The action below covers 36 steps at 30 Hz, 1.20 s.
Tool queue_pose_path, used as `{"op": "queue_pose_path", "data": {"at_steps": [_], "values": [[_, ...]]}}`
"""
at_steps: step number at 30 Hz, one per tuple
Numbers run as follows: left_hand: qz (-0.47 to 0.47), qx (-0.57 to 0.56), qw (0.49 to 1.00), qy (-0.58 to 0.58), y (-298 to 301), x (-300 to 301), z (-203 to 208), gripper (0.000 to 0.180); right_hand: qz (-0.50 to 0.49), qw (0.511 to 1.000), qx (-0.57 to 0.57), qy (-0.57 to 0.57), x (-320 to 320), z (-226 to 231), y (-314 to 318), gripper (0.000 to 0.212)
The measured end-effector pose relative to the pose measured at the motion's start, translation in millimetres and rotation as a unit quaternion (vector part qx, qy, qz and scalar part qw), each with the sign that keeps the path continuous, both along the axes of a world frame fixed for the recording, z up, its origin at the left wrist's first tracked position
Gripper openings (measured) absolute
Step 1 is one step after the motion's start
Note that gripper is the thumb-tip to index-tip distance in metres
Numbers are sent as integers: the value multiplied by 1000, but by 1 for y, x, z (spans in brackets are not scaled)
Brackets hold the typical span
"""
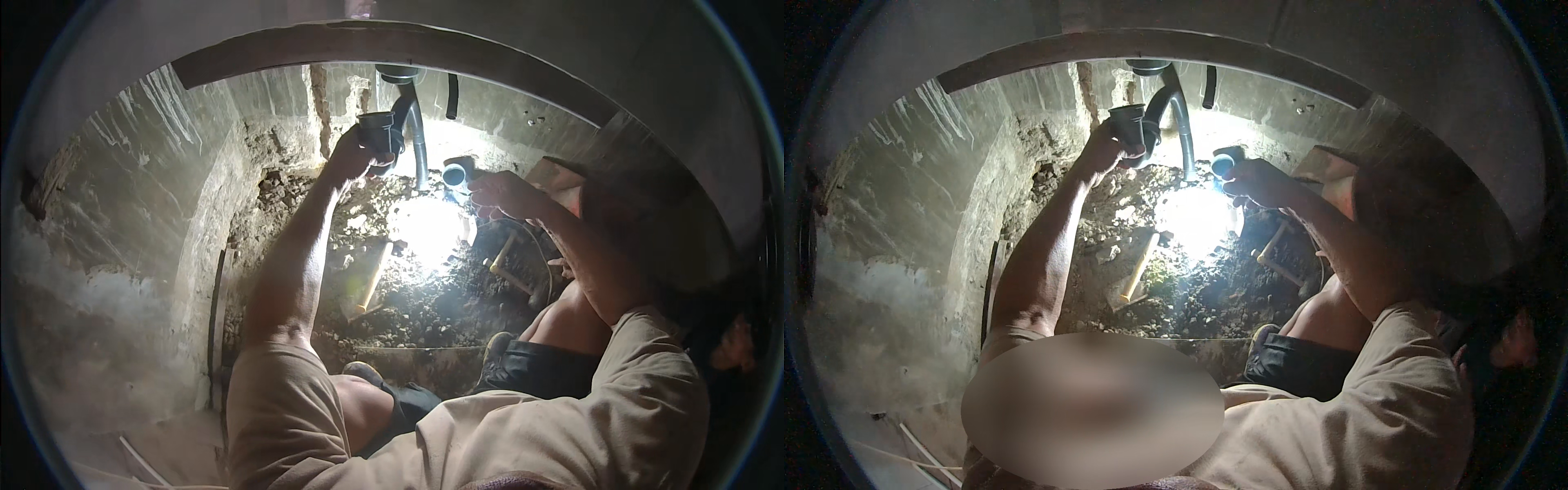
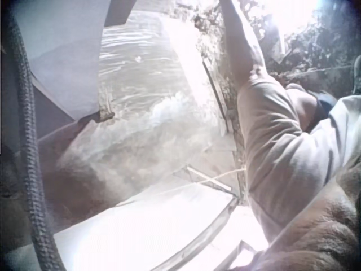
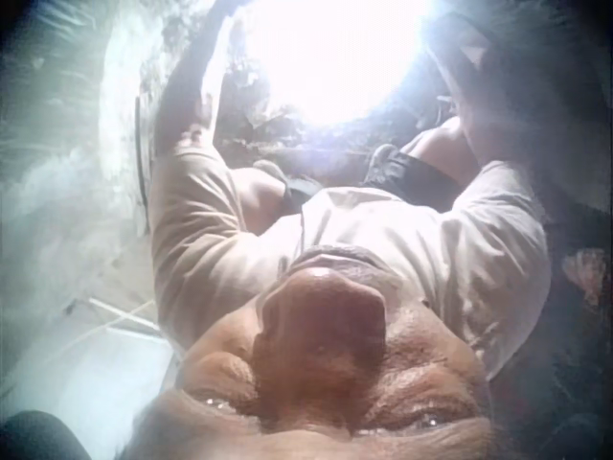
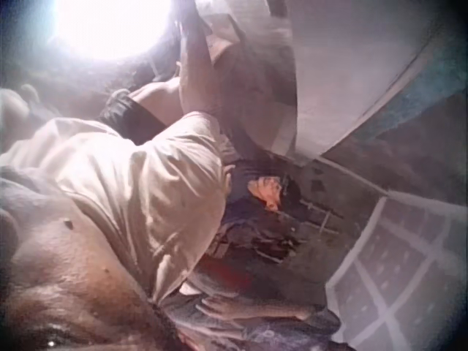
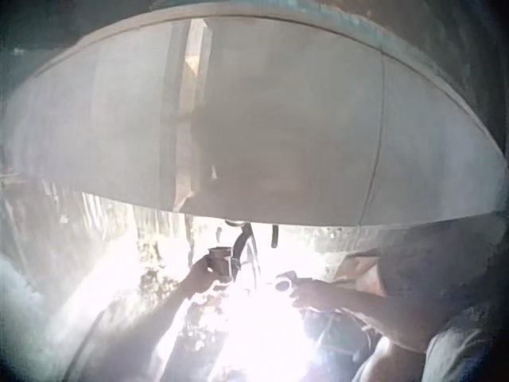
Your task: The person attaches a flexible drain hose to a plastic plumbing fitting by hand, then works with another person to fit the pipe assembly underneath a sink.
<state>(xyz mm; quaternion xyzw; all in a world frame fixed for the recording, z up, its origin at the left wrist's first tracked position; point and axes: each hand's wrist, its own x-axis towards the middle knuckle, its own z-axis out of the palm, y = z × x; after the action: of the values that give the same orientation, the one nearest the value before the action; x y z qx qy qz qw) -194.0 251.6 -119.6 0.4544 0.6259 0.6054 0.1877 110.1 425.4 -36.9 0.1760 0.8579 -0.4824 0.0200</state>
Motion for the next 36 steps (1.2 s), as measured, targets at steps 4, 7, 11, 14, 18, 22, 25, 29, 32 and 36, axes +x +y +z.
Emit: {"op": "queue_pose_path", "data": {"at_steps": [4, 7, 11, 14, 18, 22, 25, 29, 32, 36], "values": [[9, 40, 999, -26, 15, 28, 11, 49, -10, 996, 73, 53, -24, -26, 22, 24], [-70, 43, 985, -150, 20, 52, 28, 46, -26, 995, -16, 99, -54, -31, 25, 37], [31, 91, 990, -107, 24, 29, 19, 50, -33, 983, -97, 155, -111, -19, -2, 49], [48, 106, 992, -49, 37, 47, 21, 46, -37, 960, -61, 269, -123, -21, -13, 60], [73, 113, 989, -69, 40, 44, 25, 37, -18, 966, -51, 251, -147, -16, -21, 69], [49, 96, 984, -143, 33, 21, 25, 51, -80, 968, 26, 238, -162, -27, -27, 59], [96, 62, 992, -51, 42, 12, 23, 59, -105, 952, -205, 202, -169, -39, 3, 55], [57, 96, 991, -75, 19, -5, 3, 67, -198, 960, -152, 129, -193, -36, -16, 45], [38, 110, 988, -101, 27, 14, 12, 66, -134, 946, 85, 284, -191, -39, 1, 35], [79, 89, 992, -40, 46, 31, 34, 57, -37, 926, -88, 366, -182, -49, 14, 34]]}}
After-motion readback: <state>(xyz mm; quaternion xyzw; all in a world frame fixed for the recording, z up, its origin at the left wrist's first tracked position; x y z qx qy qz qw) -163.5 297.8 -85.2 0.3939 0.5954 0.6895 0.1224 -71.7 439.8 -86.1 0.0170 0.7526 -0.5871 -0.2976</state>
